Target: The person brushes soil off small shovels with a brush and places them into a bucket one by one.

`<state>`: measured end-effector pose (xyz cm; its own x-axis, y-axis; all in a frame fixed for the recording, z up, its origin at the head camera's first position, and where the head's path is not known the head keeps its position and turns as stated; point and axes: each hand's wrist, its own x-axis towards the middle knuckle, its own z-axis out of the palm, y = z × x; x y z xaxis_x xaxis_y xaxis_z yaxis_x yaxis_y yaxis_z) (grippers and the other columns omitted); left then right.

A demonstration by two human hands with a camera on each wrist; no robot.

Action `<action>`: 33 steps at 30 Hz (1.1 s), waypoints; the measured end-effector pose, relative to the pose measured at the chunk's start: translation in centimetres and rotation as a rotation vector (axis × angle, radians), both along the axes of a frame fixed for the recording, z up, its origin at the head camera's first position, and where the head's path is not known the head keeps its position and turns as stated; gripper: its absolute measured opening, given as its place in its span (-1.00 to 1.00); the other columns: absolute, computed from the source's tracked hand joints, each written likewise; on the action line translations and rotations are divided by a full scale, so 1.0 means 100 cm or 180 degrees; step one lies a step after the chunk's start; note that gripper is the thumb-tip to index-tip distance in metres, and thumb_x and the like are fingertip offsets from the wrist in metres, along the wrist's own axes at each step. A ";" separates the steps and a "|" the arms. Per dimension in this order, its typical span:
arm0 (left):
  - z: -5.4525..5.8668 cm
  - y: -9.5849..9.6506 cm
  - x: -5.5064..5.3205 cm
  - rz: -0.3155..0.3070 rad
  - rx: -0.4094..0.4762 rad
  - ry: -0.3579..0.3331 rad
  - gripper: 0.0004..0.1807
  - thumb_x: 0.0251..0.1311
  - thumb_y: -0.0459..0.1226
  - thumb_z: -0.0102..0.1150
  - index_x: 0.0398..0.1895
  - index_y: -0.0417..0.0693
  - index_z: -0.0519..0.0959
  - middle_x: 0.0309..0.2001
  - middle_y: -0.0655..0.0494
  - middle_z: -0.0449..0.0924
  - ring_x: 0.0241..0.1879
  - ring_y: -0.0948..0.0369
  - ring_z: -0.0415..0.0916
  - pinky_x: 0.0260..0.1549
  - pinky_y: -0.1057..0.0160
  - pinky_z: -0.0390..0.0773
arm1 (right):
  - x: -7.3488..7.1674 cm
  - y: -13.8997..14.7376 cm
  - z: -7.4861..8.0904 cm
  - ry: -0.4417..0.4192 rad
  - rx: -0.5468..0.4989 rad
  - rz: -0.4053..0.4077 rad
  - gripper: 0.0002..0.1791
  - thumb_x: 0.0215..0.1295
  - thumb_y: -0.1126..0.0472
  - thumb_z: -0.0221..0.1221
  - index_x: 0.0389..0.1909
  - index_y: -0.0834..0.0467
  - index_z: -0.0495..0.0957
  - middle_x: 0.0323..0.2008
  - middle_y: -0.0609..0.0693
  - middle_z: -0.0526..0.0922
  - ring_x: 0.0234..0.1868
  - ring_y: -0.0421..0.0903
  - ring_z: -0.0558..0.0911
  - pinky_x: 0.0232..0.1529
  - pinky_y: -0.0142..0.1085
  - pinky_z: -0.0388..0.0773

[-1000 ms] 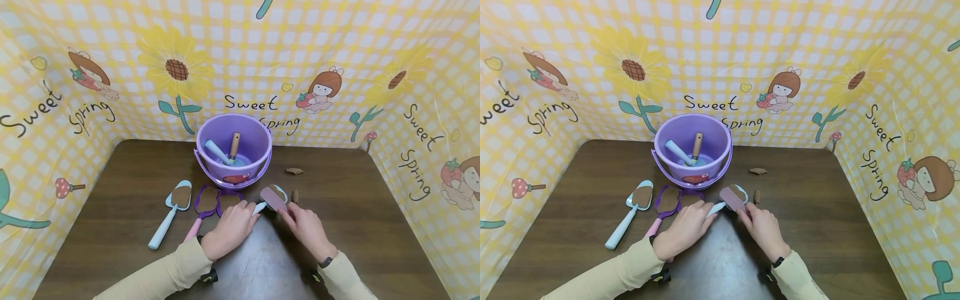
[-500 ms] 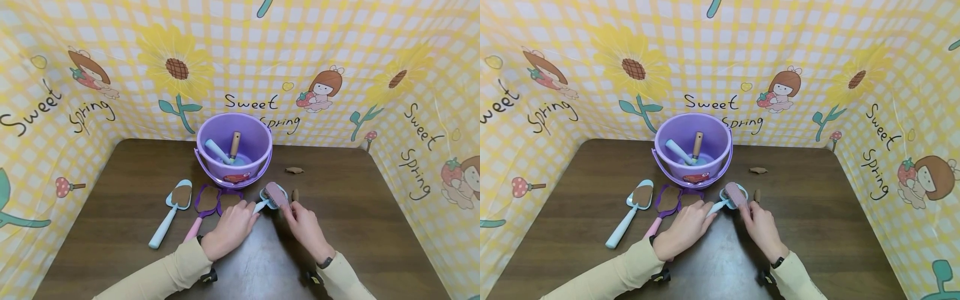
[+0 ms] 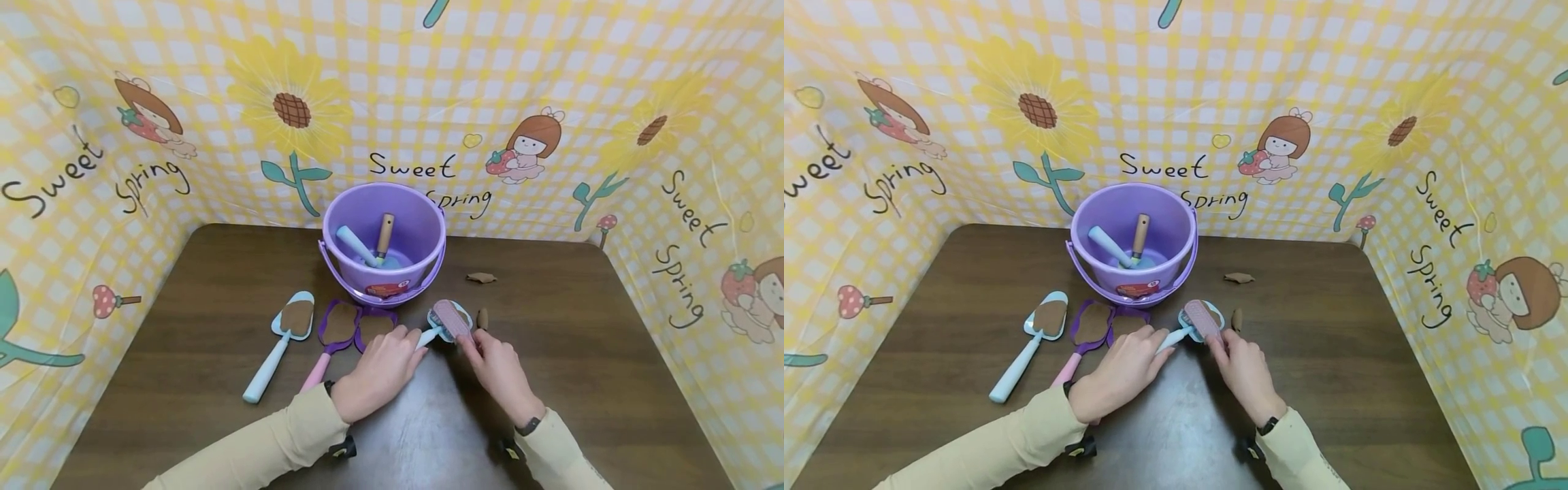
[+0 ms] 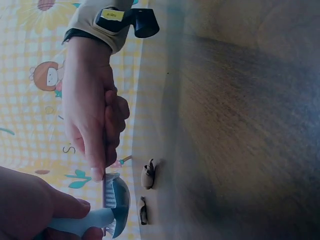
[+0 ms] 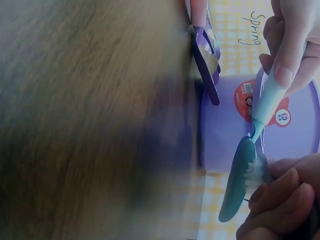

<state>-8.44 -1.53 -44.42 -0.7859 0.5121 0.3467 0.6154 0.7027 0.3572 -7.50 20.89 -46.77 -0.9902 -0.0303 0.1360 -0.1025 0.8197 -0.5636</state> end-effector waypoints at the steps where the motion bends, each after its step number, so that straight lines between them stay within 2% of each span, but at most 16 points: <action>1: 0.000 0.000 0.000 -0.0006 -0.0017 0.0021 -0.72 0.35 -0.23 0.38 -0.40 -0.15 0.49 -0.52 0.07 0.40 -0.59 0.07 0.50 -0.66 0.12 0.46 | 0.000 -0.001 0.000 -0.0055 -0.0044 -0.0050 -0.61 0.50 0.06 0.26 -0.52 0.10 0.42 -0.66 -0.12 0.27 -0.62 -0.11 0.33 -0.55 -0.26 0.28; 4: -0.002 0.000 0.000 0.0044 -0.0079 0.0066 -0.71 0.34 -0.22 0.39 -0.41 -0.14 0.49 -0.53 0.05 0.40 -0.60 0.05 0.51 -0.67 0.11 0.46 | 0.001 -0.003 0.000 -0.0215 -0.0203 -0.0172 -0.58 0.55 0.01 0.19 -0.51 0.12 0.43 -0.65 -0.11 0.29 -0.61 -0.11 0.35 -0.54 -0.25 0.30; 7: -0.003 -0.002 -0.001 0.0131 -0.0101 0.0099 -0.72 0.32 -0.22 0.41 -0.40 -0.15 0.50 -0.53 0.04 0.42 -0.60 0.04 0.53 -0.68 0.09 0.48 | 0.001 -0.004 -0.002 -0.0218 -0.0336 -0.0217 -0.60 0.58 -0.02 0.14 -0.46 0.12 0.46 -0.64 -0.13 0.32 -0.59 -0.13 0.37 -0.52 -0.26 0.32; 11: -0.002 -0.003 -0.003 0.0134 -0.0021 0.0125 -0.74 0.31 -0.24 0.41 -0.37 -0.17 0.51 -0.52 0.03 0.42 -0.60 0.05 0.54 -0.68 0.09 0.48 | 0.001 0.000 -0.002 -0.0003 -0.0252 0.0031 -0.70 0.51 0.08 0.24 -0.43 0.09 0.47 -0.63 -0.16 0.29 -0.61 -0.17 0.33 -0.55 -0.31 0.27; 15: 0.001 -0.002 -0.004 0.0067 0.0062 0.0108 -0.74 0.31 -0.25 0.41 -0.37 -0.17 0.51 -0.52 0.04 0.41 -0.60 0.07 0.52 -0.68 0.11 0.47 | 0.000 0.005 -0.002 0.0157 0.0077 0.0271 -0.73 0.44 0.11 0.31 -0.41 0.07 0.46 -0.65 -0.18 0.28 -0.63 -0.19 0.32 -0.59 -0.31 0.25; 19: 0.001 -0.001 -0.002 0.0049 0.0022 0.0103 -0.74 0.33 -0.24 0.40 -0.36 -0.17 0.51 -0.52 0.05 0.41 -0.61 0.08 0.51 -0.69 0.11 0.47 | -0.002 0.005 -0.001 0.0120 0.0228 0.0141 -0.68 0.49 0.08 0.26 -0.44 0.10 0.42 -0.66 -0.14 0.27 -0.62 -0.08 0.36 -0.56 -0.22 0.31; 24: -0.002 0.001 -0.001 0.0054 -0.0096 0.0178 -0.73 0.32 -0.22 0.41 -0.35 -0.19 0.52 -0.52 0.04 0.42 -0.63 0.07 0.49 -0.71 0.12 0.46 | -0.003 0.005 -0.002 -0.0231 -0.0047 -0.0076 -0.61 0.57 0.02 0.16 -0.48 0.12 0.44 -0.63 -0.10 0.30 -0.57 -0.06 0.40 -0.49 -0.20 0.38; 26: -0.003 0.002 -0.001 0.0069 -0.0081 0.0209 -0.72 0.31 -0.23 0.42 -0.36 -0.18 0.51 -0.53 0.04 0.42 -0.64 0.07 0.49 -0.71 0.12 0.46 | -0.002 0.006 -0.002 -0.0266 -0.0186 -0.0125 -0.61 0.58 0.01 0.14 -0.48 0.12 0.45 -0.62 -0.11 0.31 -0.57 -0.10 0.39 -0.49 -0.24 0.36; 29: -0.004 0.002 -0.002 0.0089 -0.0009 0.0210 -0.72 0.30 -0.24 0.43 -0.38 -0.16 0.50 -0.53 0.05 0.41 -0.62 0.06 0.51 -0.70 0.10 0.47 | -0.001 0.009 -0.002 -0.0098 -0.0248 -0.0048 -0.65 0.55 0.04 0.19 -0.45 0.10 0.46 -0.63 -0.13 0.30 -0.60 -0.16 0.35 -0.54 -0.29 0.31; 33: -0.002 0.003 -0.003 0.0053 0.0054 0.0132 -0.74 0.31 -0.24 0.41 -0.37 -0.16 0.51 -0.52 0.05 0.42 -0.60 0.06 0.53 -0.67 0.09 0.49 | -0.001 0.012 -0.003 0.0205 0.0030 0.0252 -0.75 0.45 0.12 0.31 -0.38 0.09 0.48 -0.63 -0.17 0.32 -0.64 -0.22 0.31 -0.61 -0.34 0.26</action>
<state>-8.73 -1.27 -44.62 -0.7791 0.4927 0.3875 0.6180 0.7071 0.3435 -7.58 22.10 -47.07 -0.9739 -0.1097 0.1987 -0.2030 0.8128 -0.5460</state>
